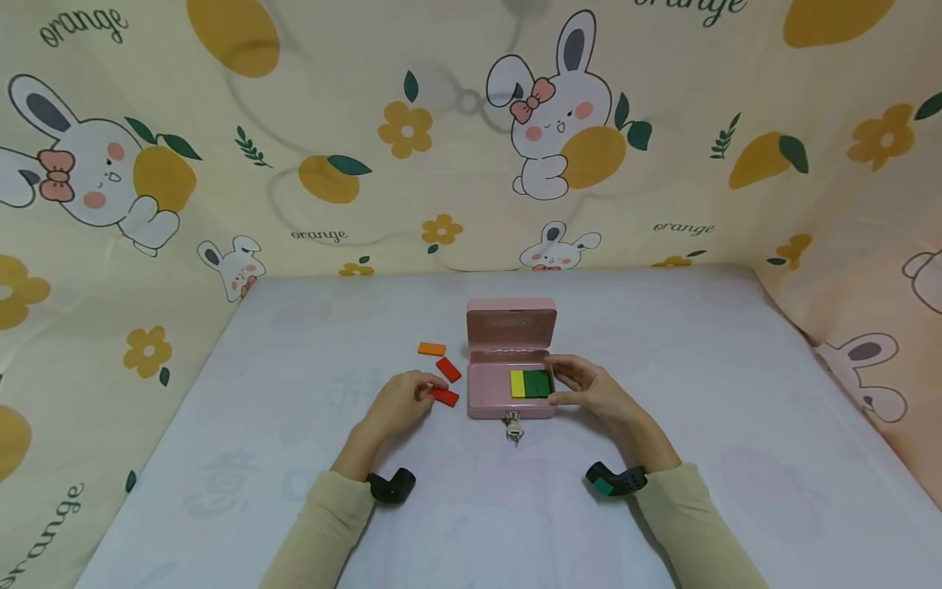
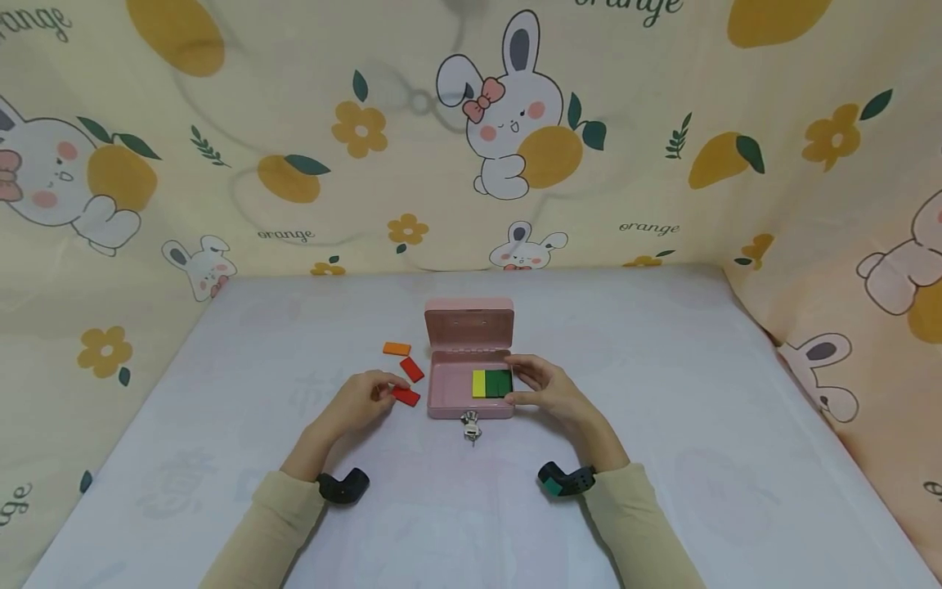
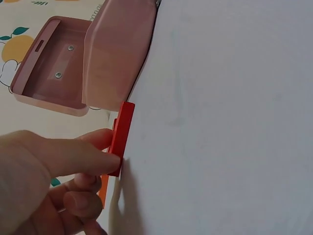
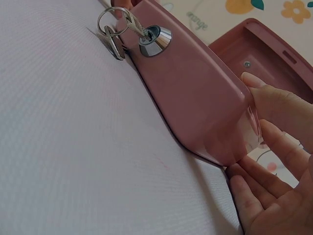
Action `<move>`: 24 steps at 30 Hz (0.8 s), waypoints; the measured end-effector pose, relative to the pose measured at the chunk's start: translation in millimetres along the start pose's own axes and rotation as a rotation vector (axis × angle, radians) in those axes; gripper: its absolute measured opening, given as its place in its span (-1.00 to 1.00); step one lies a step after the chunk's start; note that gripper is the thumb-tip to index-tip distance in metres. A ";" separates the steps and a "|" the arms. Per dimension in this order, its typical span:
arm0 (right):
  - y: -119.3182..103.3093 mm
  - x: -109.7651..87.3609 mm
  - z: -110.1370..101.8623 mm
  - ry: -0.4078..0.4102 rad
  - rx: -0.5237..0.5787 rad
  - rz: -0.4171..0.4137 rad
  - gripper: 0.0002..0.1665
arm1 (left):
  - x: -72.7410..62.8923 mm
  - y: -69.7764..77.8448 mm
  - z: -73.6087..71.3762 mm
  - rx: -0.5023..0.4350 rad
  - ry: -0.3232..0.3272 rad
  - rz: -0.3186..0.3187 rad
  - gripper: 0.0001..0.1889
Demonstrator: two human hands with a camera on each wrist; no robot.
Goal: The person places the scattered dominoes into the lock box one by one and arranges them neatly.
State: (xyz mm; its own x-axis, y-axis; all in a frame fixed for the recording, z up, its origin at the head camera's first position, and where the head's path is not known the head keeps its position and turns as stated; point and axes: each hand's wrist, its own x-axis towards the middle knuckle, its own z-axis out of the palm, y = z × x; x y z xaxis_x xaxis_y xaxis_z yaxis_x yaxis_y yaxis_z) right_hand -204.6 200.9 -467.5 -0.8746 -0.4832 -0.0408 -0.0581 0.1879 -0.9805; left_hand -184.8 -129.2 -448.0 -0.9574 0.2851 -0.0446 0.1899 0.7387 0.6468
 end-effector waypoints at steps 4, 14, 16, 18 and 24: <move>-0.8 0.3 0.0 0.004 -0.007 0.001 -0.16 | 0.1 -1.2 -1.5 -0.007 0.008 0.021 -0.74; -1.0 -0.6 0.8 0.001 -0.011 -0.003 -0.18 | -1.4 0.4 3.6 -0.069 0.111 -0.042 -0.71; -1.0 -0.5 1.3 0.007 0.001 0.012 -0.17 | -2.8 3.0 6.0 -0.077 0.140 -0.103 -0.64; -1.3 -0.5 1.7 0.009 0.014 0.013 -0.15 | -4.5 5.9 7.4 -0.078 0.162 -0.162 -0.56; -1.9 -0.1 2.0 0.009 0.004 0.013 -0.16 | -6.8 10.8 8.5 -0.073 0.176 -0.256 -0.50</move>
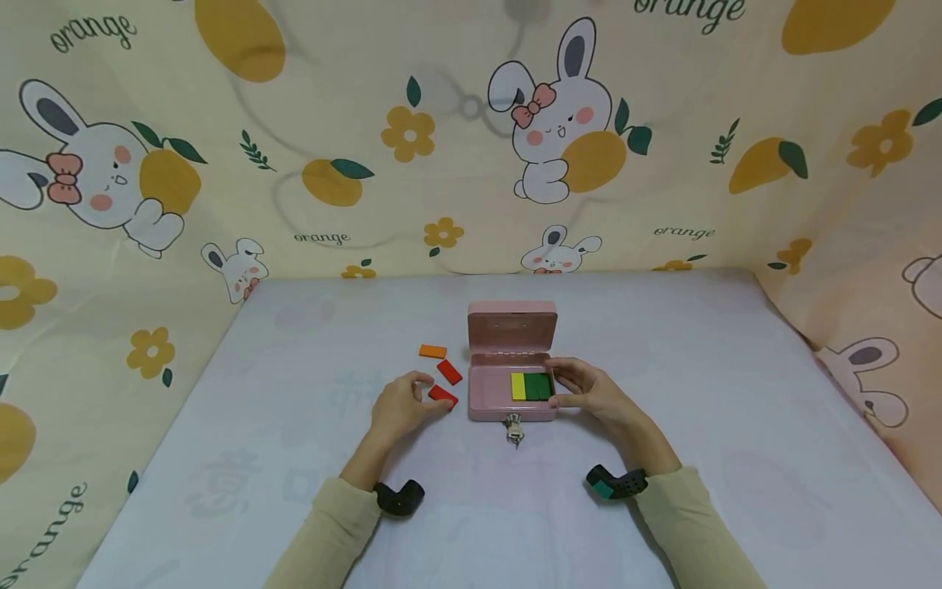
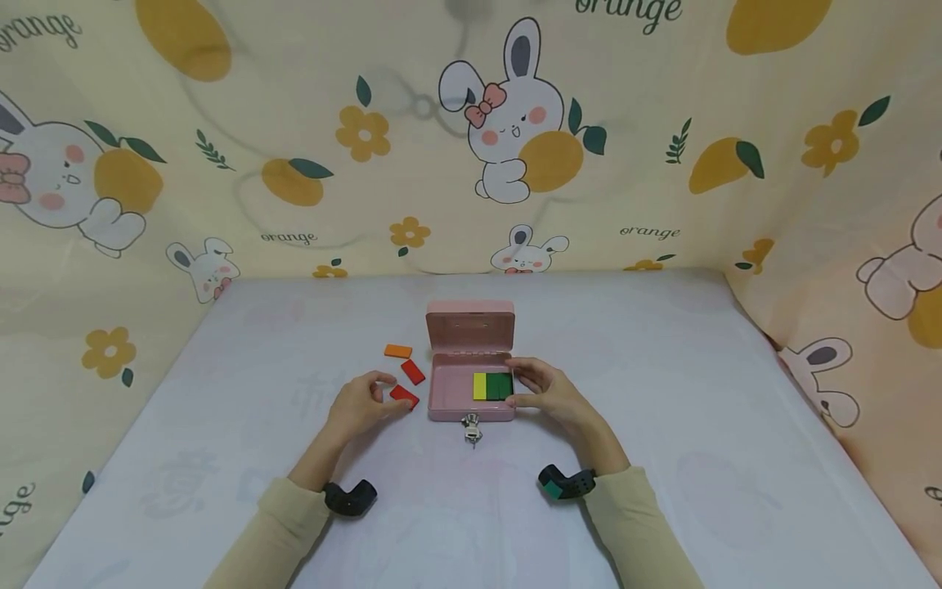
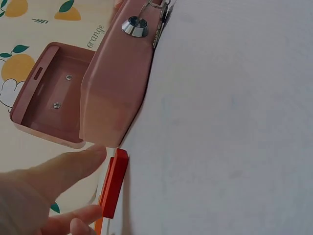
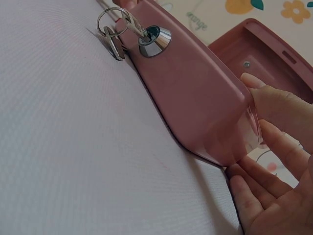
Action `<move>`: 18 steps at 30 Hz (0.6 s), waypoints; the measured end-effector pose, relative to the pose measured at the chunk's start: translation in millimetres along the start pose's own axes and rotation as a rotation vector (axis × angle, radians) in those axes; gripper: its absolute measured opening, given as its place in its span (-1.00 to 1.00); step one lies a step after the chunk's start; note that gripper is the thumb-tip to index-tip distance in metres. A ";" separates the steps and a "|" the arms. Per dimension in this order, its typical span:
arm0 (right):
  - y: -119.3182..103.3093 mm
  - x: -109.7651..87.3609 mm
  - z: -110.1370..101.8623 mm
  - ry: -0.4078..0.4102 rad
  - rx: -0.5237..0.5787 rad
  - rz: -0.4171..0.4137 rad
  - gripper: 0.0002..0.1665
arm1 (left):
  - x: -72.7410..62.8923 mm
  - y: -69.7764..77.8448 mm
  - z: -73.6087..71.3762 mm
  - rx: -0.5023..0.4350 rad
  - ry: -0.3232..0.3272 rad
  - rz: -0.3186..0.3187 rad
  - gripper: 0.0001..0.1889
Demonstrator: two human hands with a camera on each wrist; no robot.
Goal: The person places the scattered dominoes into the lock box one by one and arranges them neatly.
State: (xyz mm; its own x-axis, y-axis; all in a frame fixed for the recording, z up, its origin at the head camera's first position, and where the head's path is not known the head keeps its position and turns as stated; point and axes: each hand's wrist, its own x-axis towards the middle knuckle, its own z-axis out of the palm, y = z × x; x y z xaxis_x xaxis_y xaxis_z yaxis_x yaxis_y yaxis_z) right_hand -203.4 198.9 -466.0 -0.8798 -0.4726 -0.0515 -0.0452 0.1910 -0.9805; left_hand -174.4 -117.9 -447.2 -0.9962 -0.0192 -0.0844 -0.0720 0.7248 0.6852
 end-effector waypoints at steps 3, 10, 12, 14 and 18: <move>0.2 0.1 0.4 -0.003 -0.016 -0.008 -0.17 | -0.4 -0.6 1.4 0.010 -0.009 -0.020 -0.51; -0.2 -0.1 -0.3 0.001 -0.014 -0.004 -0.18 | 0.9 -1.5 3.7 0.024 -0.030 -0.026 -0.54; 0.3 0.1 -0.7 0.003 -0.012 0.001 -0.19 | 1.5 -1.9 3.6 0.018 -0.043 -0.011 -0.54; 0.6 0.2 -0.9 0.003 -0.006 0.005 -0.19 | 2.2 -2.5 3.1 0.013 -0.060 0.011 -0.55; 0.5 -0.2 -1.1 0.001 -0.008 0.013 -0.19 | 4.2 -4.8 0.8 -0.013 -0.097 0.051 -0.56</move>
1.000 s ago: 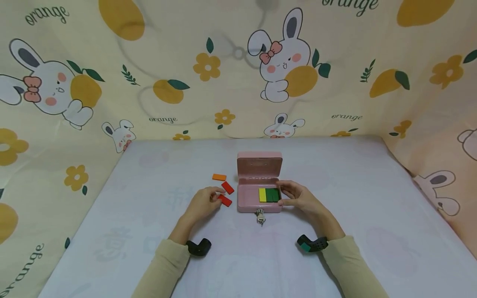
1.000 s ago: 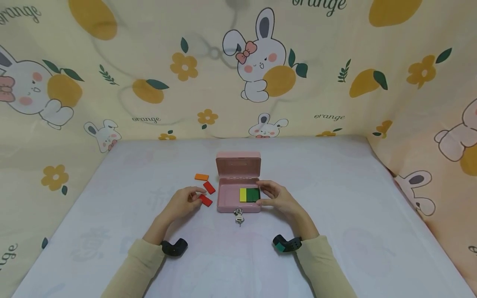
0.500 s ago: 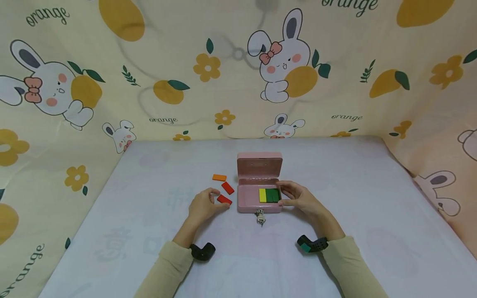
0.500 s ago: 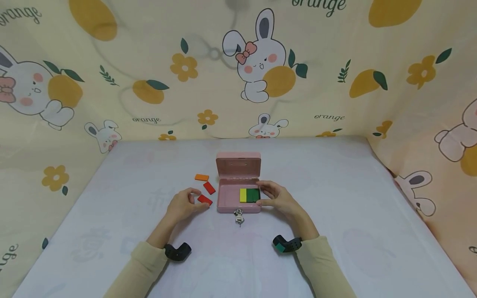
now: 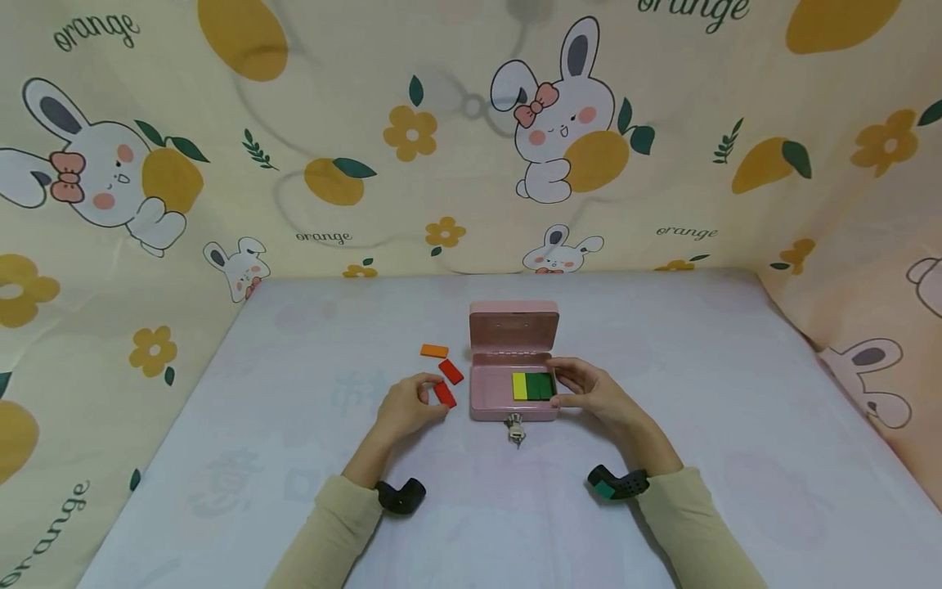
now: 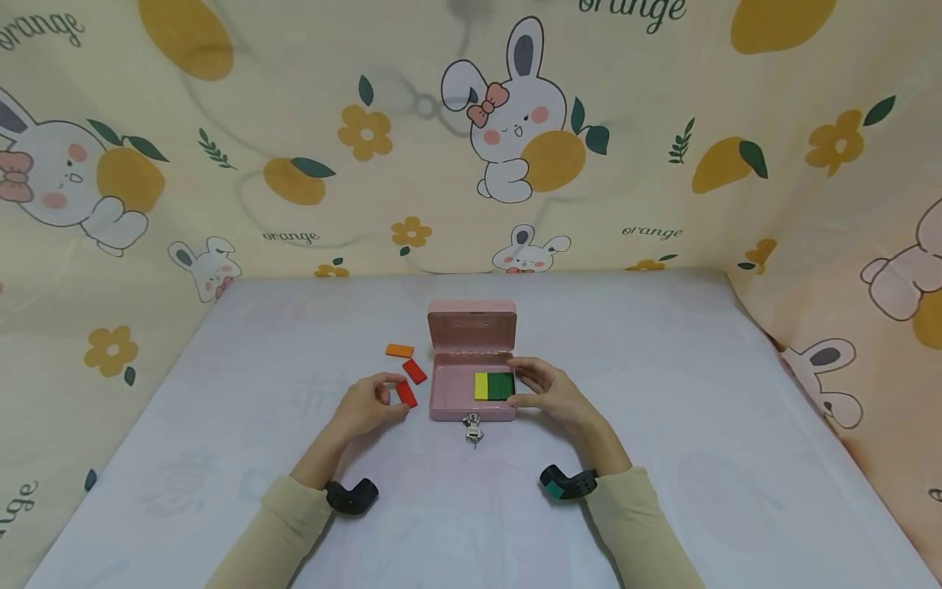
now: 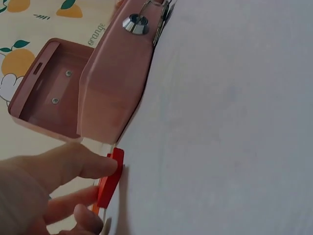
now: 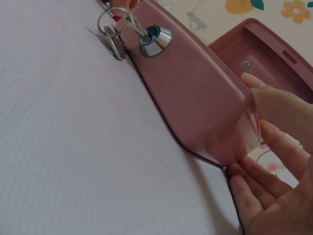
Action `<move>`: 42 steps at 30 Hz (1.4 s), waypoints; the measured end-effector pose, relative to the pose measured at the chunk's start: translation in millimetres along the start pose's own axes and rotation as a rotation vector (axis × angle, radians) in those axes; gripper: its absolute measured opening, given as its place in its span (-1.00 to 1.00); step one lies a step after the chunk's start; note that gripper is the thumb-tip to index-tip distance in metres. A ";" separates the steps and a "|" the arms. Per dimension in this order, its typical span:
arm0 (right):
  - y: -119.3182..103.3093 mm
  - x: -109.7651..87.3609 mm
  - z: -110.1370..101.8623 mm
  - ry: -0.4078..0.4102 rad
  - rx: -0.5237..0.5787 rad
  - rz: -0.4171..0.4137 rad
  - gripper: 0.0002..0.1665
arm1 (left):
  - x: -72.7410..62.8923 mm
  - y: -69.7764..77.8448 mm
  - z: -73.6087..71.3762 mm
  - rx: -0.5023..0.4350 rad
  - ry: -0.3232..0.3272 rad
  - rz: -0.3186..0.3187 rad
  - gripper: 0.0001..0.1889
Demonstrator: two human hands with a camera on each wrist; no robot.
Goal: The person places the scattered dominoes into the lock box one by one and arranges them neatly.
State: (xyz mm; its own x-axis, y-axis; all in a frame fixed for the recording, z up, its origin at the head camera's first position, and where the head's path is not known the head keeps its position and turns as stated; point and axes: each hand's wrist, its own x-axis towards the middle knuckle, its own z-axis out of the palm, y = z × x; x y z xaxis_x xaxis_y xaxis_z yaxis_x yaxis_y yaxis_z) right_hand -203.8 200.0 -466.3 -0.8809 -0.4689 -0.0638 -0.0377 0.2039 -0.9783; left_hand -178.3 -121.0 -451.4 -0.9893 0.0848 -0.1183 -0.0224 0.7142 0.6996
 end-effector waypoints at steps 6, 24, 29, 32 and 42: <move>0.5 -0.3 0.4 -0.002 -0.007 -0.001 -0.19 | 2.3 -5.8 -3.7 -0.026 -0.029 0.035 -0.53; 0.9 0.9 -0.4 -0.002 -0.017 -0.001 -0.19 | 5.9 -9.9 -4.4 -0.024 -0.003 -0.034 -0.52; 0.8 0.7 -0.8 -0.002 0.009 0.000 -0.18 | 5.8 -9.4 -4.1 -0.020 -0.008 -0.025 -0.55; 1.0 0.6 -0.9 -0.006 0.011 -0.005 -0.18 | 5.8 -9.6 -3.9 -0.015 -0.009 -0.023 -0.56; 1.0 0.4 -0.4 0.000 0.013 -0.010 -0.18 | 4.8 -10.2 -3.5 -0.033 -0.003 0.024 -0.57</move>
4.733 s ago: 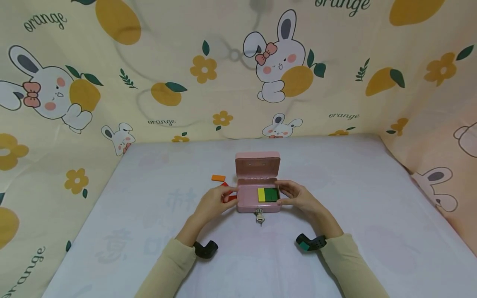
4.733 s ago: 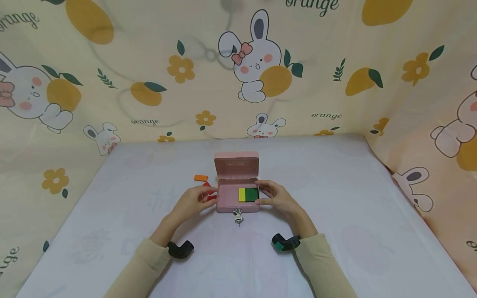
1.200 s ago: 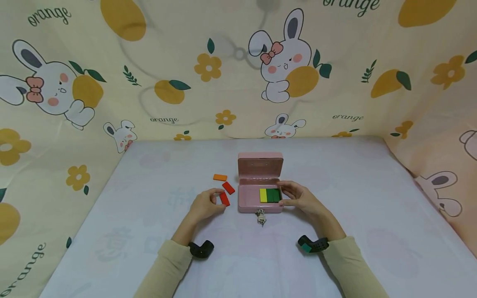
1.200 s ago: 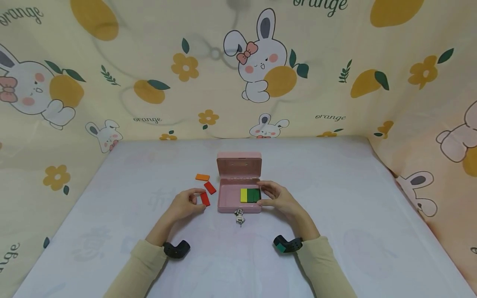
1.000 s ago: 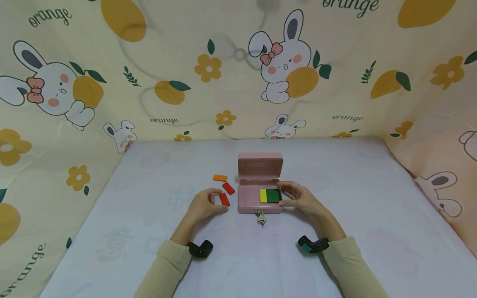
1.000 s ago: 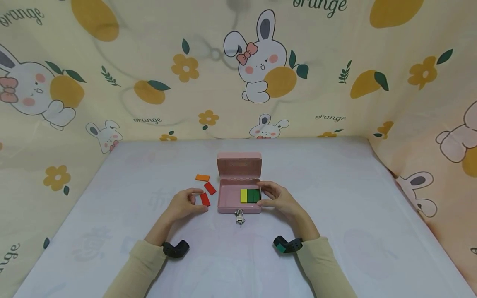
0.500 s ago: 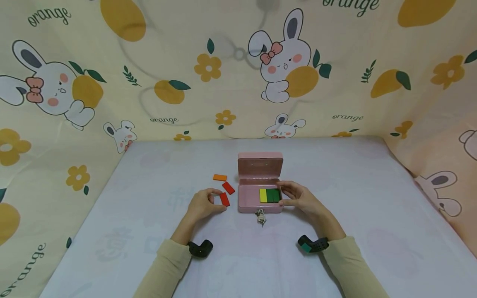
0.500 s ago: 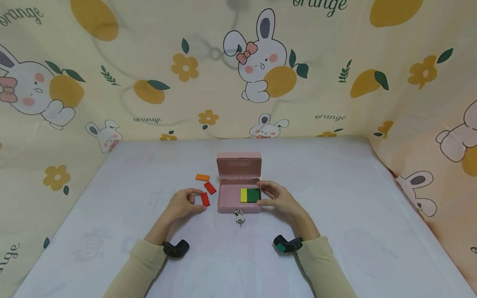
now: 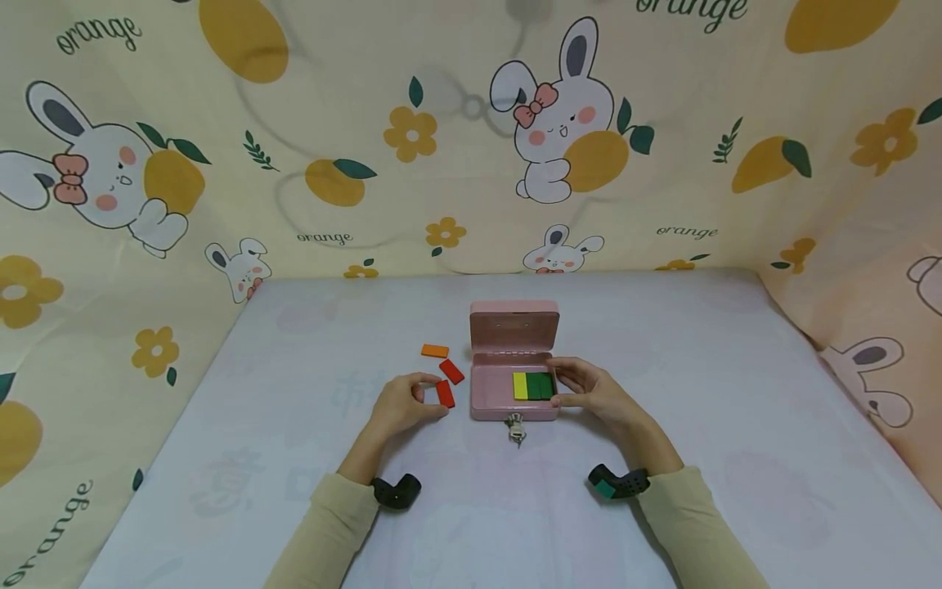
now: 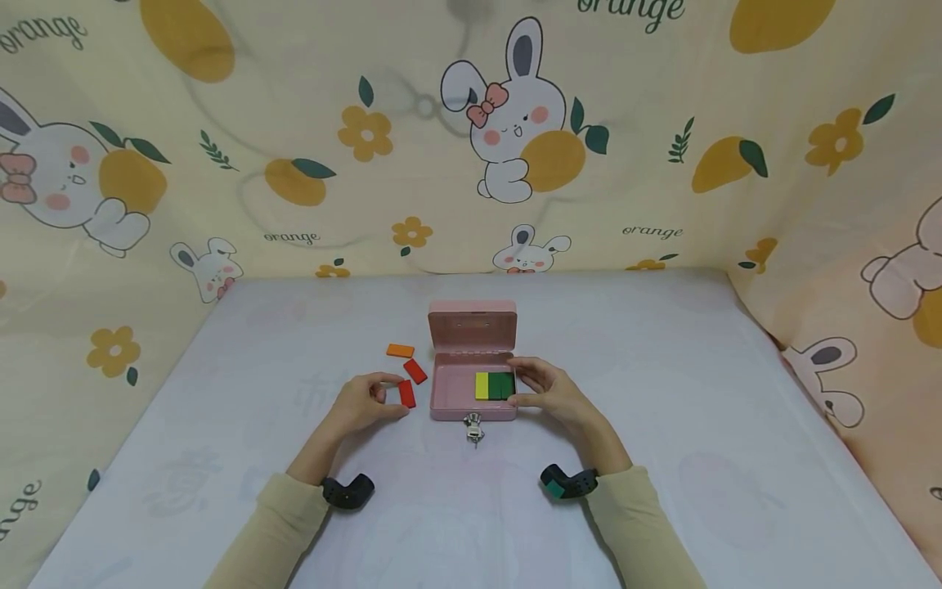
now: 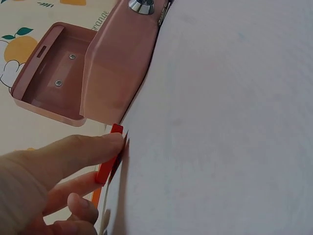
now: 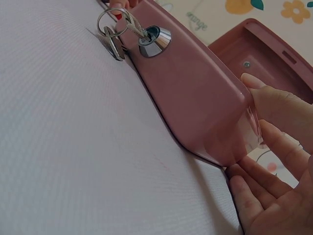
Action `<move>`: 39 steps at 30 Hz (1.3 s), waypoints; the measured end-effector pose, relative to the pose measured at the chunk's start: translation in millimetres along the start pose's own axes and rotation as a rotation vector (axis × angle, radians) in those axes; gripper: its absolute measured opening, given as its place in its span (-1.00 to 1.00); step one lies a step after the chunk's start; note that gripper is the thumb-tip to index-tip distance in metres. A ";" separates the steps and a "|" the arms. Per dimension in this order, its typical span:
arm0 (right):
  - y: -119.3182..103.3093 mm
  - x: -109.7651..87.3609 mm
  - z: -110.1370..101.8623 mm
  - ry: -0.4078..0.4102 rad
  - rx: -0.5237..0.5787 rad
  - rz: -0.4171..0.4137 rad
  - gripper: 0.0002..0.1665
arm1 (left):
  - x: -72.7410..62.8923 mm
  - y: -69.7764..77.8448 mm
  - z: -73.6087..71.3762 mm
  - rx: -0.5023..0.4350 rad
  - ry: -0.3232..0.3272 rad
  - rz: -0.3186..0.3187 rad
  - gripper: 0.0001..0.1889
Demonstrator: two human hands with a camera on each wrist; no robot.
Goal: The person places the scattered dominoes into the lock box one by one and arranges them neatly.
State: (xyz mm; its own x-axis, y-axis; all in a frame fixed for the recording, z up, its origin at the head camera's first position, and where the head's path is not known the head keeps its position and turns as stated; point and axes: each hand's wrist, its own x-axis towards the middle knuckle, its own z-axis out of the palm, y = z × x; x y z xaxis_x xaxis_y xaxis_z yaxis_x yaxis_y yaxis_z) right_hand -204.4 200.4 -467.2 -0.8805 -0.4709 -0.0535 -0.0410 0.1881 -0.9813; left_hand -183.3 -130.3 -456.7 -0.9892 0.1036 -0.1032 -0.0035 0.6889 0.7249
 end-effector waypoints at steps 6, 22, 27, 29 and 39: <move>-1.0 0.1 -1.3 0.000 -0.025 0.004 -0.19 | -0.6 2.4 -0.1 -0.015 -0.002 0.027 -0.56; -0.5 1.4 -1.1 0.000 -0.023 0.012 -0.20 | -2.5 13.6 -5.0 -0.040 0.012 0.073 -0.52; 0.9 0.9 -1.1 0.005 -0.017 0.014 -0.19 | -1.8 18.8 -6.7 -0.033 0.027 0.099 -0.50; 1.7 0.9 -0.9 0.006 -0.010 0.017 -0.18 | -1.4 20.6 -7.8 -0.034 0.027 0.106 -0.49; 1.9 -0.6 -0.5 0.007 -0.005 0.020 -0.18 | -0.5 28.0 -12.9 -0.056 0.029 0.101 -0.50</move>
State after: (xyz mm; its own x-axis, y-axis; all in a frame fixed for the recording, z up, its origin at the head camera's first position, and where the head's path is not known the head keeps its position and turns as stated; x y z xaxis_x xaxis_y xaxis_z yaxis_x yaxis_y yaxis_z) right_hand -204.2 201.4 -468.9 -0.8844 -0.4611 -0.0717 -0.0259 0.2019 -0.9791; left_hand -184.8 -120.3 -427.6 -0.9887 0.1497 -0.0085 0.0895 0.6349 0.7674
